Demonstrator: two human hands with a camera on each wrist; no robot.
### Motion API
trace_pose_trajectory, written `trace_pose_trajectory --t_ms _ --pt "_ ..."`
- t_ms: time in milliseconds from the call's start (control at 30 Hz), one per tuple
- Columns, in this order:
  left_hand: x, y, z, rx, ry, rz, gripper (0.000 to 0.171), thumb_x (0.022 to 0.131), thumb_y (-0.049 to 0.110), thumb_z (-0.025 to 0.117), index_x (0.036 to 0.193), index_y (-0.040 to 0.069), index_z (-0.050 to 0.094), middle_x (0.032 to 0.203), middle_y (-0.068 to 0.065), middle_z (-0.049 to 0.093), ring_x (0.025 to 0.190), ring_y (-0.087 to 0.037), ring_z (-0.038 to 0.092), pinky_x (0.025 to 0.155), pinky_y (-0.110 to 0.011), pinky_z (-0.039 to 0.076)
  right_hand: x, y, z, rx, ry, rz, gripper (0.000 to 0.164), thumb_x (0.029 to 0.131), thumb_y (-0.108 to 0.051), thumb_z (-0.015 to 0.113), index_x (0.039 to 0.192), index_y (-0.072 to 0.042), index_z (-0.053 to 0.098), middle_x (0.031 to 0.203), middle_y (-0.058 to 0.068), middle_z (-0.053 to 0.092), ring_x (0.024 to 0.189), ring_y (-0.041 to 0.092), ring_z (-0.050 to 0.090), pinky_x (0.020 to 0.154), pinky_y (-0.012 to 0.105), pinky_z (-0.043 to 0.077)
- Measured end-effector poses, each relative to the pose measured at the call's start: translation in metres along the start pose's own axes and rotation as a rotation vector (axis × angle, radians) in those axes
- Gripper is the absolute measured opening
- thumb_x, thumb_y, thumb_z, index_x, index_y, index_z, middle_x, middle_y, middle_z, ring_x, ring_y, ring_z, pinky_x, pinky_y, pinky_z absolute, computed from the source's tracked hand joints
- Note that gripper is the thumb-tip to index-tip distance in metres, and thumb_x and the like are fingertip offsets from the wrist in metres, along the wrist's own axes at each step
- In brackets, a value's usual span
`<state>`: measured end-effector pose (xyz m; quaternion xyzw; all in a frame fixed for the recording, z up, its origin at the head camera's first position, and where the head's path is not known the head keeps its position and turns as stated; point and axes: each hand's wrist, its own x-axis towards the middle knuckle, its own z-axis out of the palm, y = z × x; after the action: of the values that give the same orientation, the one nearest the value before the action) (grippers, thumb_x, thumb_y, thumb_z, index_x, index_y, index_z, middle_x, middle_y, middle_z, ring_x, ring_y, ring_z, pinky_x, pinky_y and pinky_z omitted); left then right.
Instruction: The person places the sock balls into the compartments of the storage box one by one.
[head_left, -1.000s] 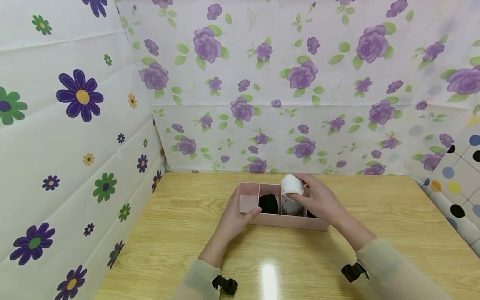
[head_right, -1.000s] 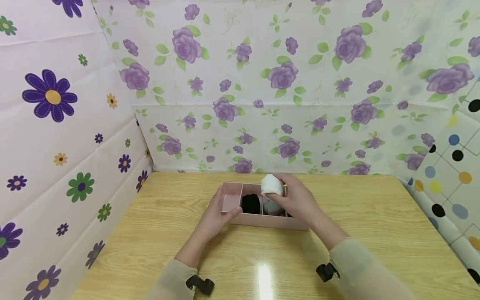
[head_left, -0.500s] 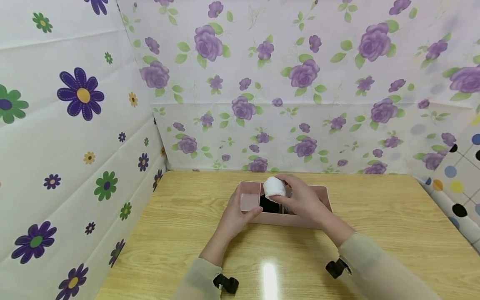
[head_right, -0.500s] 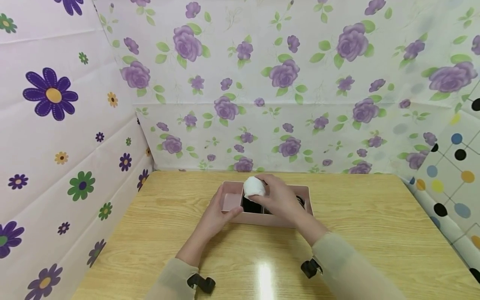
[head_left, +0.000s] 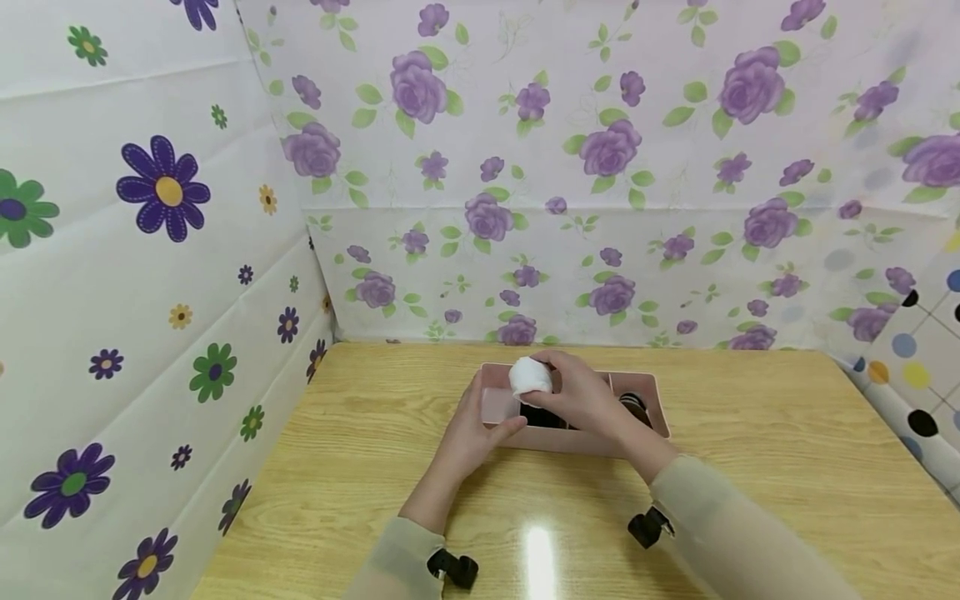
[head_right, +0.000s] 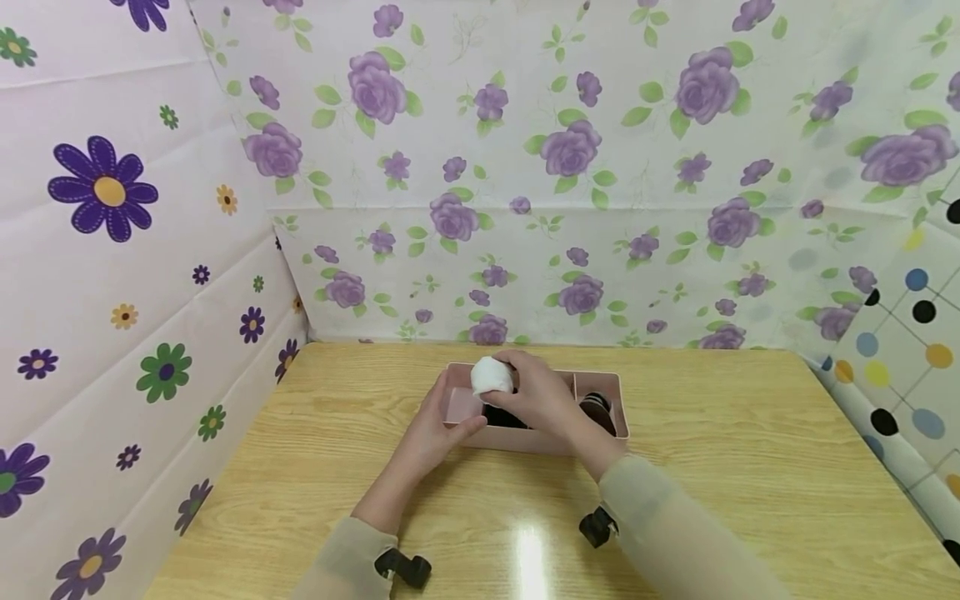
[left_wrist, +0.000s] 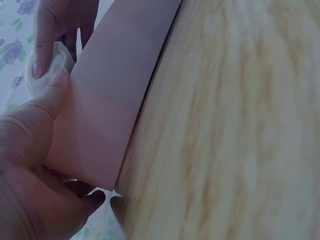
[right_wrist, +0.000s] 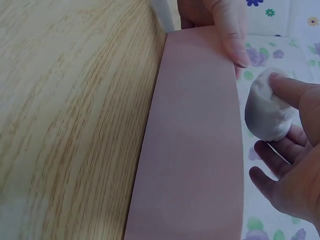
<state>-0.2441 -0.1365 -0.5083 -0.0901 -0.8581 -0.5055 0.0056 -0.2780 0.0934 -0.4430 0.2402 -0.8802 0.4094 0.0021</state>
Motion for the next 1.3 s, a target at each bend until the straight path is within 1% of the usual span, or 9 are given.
trace_pose_trajectory --t_ms 300,433,567,667,833,1000,1100,1167,1300 --pt "0.001 -0.001 0.000 -0.022 0.003 0.018 0.113 0.101 0.042 0.084 0.179 0.013 0.008 0.181 -0.019 0.021 0.158 -0.045 0.036 0.121 -0.068 0.041 0.010 0.000 0.010 0.001 -0.026 0.022 0.061 0.100 -0.028 0.087 0.153 -0.009 0.061 0.146 0.009 0.067 0.123 0.030 0.068 0.099 0.052 0.061" --pt "0.001 -0.002 0.001 -0.030 -0.002 0.017 0.112 0.101 0.042 0.083 0.179 0.014 0.007 0.181 -0.018 0.021 0.156 -0.045 0.040 0.117 -0.064 0.047 0.012 0.003 0.013 0.011 -0.038 0.045 0.061 0.101 -0.030 0.086 0.153 -0.011 0.061 0.145 0.008 0.066 0.122 0.028 0.068 0.099 0.051 0.061" --pt "0.001 -0.002 0.001 -0.044 -0.010 0.018 0.111 0.102 0.040 0.083 0.179 0.013 0.008 0.181 -0.018 0.021 0.150 -0.045 0.047 0.108 -0.058 0.056 0.015 0.005 0.015 0.029 -0.048 0.065 0.061 0.101 -0.031 0.085 0.154 -0.014 0.060 0.145 0.006 0.066 0.120 0.025 0.068 0.098 0.050 0.061" --pt "0.002 -0.003 0.001 -0.049 -0.012 0.015 0.112 0.101 0.042 0.083 0.179 0.013 0.008 0.181 -0.018 0.021 0.149 -0.045 0.048 0.106 -0.056 0.058 0.017 0.005 0.016 0.038 -0.049 0.049 0.060 0.101 -0.031 0.085 0.154 -0.014 0.061 0.144 0.006 0.066 0.118 0.025 0.069 0.096 0.050 0.061" --pt "0.001 -0.003 0.001 -0.047 -0.013 0.011 0.114 0.100 0.048 0.083 0.179 0.017 0.008 0.181 -0.017 0.021 0.151 -0.045 0.045 0.108 -0.057 0.056 0.019 0.005 0.019 0.054 -0.050 0.010 0.060 0.101 -0.028 0.086 0.153 -0.013 0.062 0.142 0.008 0.067 0.115 0.026 0.069 0.093 0.049 0.062" --pt "0.001 -0.002 0.001 -0.060 -0.020 0.011 0.114 0.099 0.048 0.084 0.179 0.016 0.009 0.181 -0.016 0.021 0.148 -0.043 0.050 0.103 -0.051 0.061 0.020 0.005 0.019 0.042 -0.063 -0.009 0.065 0.100 -0.029 0.087 0.156 -0.012 0.059 0.146 0.010 0.065 0.116 0.026 0.068 0.093 0.048 0.062" --pt "0.001 -0.002 0.001 -0.074 -0.027 0.014 0.113 0.099 0.046 0.084 0.180 0.019 0.009 0.181 -0.013 0.022 0.147 -0.039 0.051 0.100 -0.046 0.062 0.019 0.005 0.018 0.050 -0.085 -0.015 0.074 0.099 -0.030 0.088 0.162 -0.011 0.054 0.153 0.012 0.061 0.121 0.029 0.067 0.095 0.049 0.062" --pt "0.002 -0.002 0.001 -0.092 -0.029 0.017 0.111 0.100 0.043 0.085 0.180 0.020 0.011 0.180 -0.013 0.025 0.144 -0.037 0.054 0.099 -0.045 0.063 0.019 0.006 0.016 0.054 -0.108 -0.022 0.079 0.100 -0.030 0.087 0.166 -0.011 0.049 0.160 0.014 0.056 0.132 0.034 0.063 0.101 0.053 0.060" --pt "0.002 -0.002 0.000 -0.081 -0.019 0.012 0.111 0.100 0.041 0.085 0.179 0.018 0.011 0.179 -0.013 0.026 0.141 -0.038 0.056 0.104 -0.053 0.060 0.017 0.008 0.011 0.057 -0.157 -0.028 0.086 0.102 -0.030 0.085 0.172 -0.011 0.039 0.172 0.014 0.042 0.156 0.039 0.043 0.117 0.062 0.048"
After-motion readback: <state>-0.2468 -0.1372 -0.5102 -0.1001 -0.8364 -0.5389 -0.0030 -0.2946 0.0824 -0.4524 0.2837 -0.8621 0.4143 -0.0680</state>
